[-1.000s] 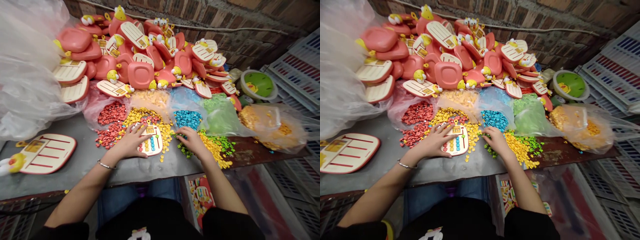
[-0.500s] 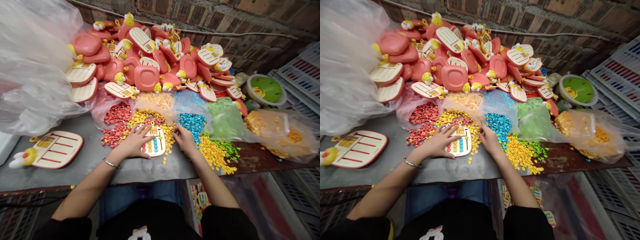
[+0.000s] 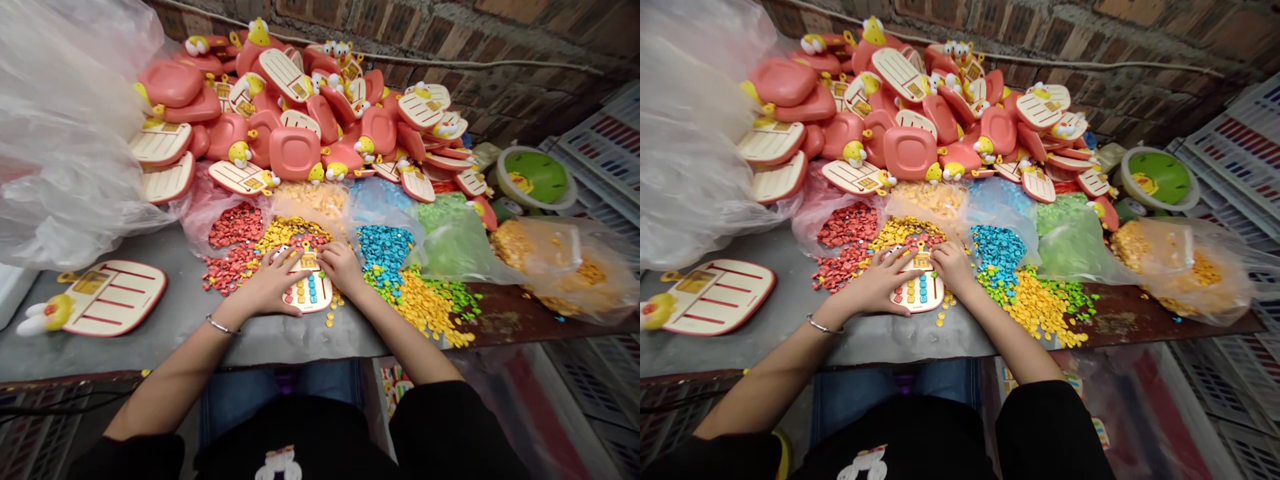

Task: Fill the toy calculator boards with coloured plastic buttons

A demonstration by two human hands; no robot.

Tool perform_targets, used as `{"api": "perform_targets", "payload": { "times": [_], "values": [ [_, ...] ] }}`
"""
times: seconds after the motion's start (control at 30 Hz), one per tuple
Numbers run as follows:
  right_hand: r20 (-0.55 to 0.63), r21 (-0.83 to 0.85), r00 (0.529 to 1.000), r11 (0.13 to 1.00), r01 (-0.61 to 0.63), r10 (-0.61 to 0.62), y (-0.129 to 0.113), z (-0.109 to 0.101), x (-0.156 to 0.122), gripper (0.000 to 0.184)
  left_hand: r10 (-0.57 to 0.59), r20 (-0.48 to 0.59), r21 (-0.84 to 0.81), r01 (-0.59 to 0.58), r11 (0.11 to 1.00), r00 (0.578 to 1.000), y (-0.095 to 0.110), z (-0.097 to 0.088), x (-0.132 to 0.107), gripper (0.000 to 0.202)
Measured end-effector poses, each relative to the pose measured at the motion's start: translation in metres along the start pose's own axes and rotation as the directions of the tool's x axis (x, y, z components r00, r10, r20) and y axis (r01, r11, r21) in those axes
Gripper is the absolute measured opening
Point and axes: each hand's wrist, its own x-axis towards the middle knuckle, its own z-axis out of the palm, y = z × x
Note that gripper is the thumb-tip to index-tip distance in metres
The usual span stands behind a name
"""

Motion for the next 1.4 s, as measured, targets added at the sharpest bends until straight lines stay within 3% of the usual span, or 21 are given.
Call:
{"api": "perform_targets", "payload": {
  "times": [0.2, 0.37, 0.43, 0.5, 0.63, 0.73, 0.83, 0.97, 1.1, 1.2, 1.27, 1.33, 1.4],
  "values": [
    [0.054, -0.013, 0.998, 1.000, 0.016, -0.015, -0.005, -0.010, -0.005, 0.014, 0.008, 0.007, 0.008, -0.008, 1.000, 1.000, -0.001, 0.000, 0.000, 0.088],
    [0.206, 0.219, 0.977, 0.976, 0.010, -0.056, -0.004, -0.048, -0.014, 0.013, 0.002, 0.011, 0.007, -0.002, 1.000, 1.000, -0.001, -0.001, 0.000, 0.088],
    [0.177, 0.184, 0.984, 0.982, -0.048, 0.015, 0.003, -0.066, -0.024, 0.014, 0.000, 0.012, -0.005, 0.000, 1.000, 1.000, -0.001, -0.002, 0.000, 0.089],
    [0.164, 0.036, 0.981, 0.993, -0.113, 0.106, 0.012, -0.075, -0.035, 0.013, -0.002, 0.013, -0.018, 0.002, 1.000, 1.000, 0.000, -0.002, 0.000, 0.089],
    [0.224, -0.219, 0.960, 0.968, -0.121, 0.171, 0.023, -0.062, -0.053, 0.012, 0.001, 0.008, -0.021, 0.000, 1.000, 1.000, 0.000, -0.002, 0.000, 0.088],
    [0.168, -0.266, 0.972, 0.957, -0.113, 0.162, 0.021, -0.044, -0.056, 0.014, -0.004, 0.007, -0.012, 0.004, 1.000, 1.000, 0.000, -0.002, 0.000, 0.088],
    [0.101, -0.172, 0.982, 0.975, -0.141, 0.160, 0.014, -0.040, -0.051, 0.019, -0.006, 0.003, -0.014, 0.006, 1.000, 1.000, -0.001, -0.001, 0.000, 0.089],
    [0.024, 0.126, 0.986, 0.978, -0.169, 0.167, 0.005, -0.045, -0.032, 0.015, -0.011, 0.016, -0.025, 0.011, 1.000, 1.000, -0.001, -0.001, 0.000, 0.090],
    [0.140, 0.316, 0.970, 0.919, -0.235, 0.200, 0.001, -0.032, 0.001, 0.008, -0.006, 0.016, -0.018, 0.007, 1.000, 1.000, 0.000, -0.002, 0.000, 0.091],
    [0.241, 0.288, 0.945, 0.913, -0.288, 0.222, 0.005, -0.014, 0.024, 0.008, -0.004, 0.003, -0.016, 0.004, 1.000, 1.000, 0.000, -0.002, 0.000, 0.089],
    [0.210, 0.214, 0.950, 0.937, -0.276, 0.231, 0.006, -0.007, 0.032, 0.005, -0.002, 0.001, -0.015, 0.002, 1.000, 1.000, 0.000, -0.001, 0.000, 0.089],
    [0.179, 0.170, 0.960, 0.954, -0.247, 0.216, 0.007, -0.008, 0.033, 0.003, 0.000, 0.003, -0.009, 0.000, 1.000, 1.000, -0.001, -0.001, 0.000, 0.089],
    [0.271, 0.206, 0.951, 0.956, -0.208, 0.148, 0.006, -0.018, 0.028, 0.007, 0.000, 0.004, -0.003, 0.000, 1.000, 1.000, -0.001, -0.001, 0.000, 0.089]
  ]
}}
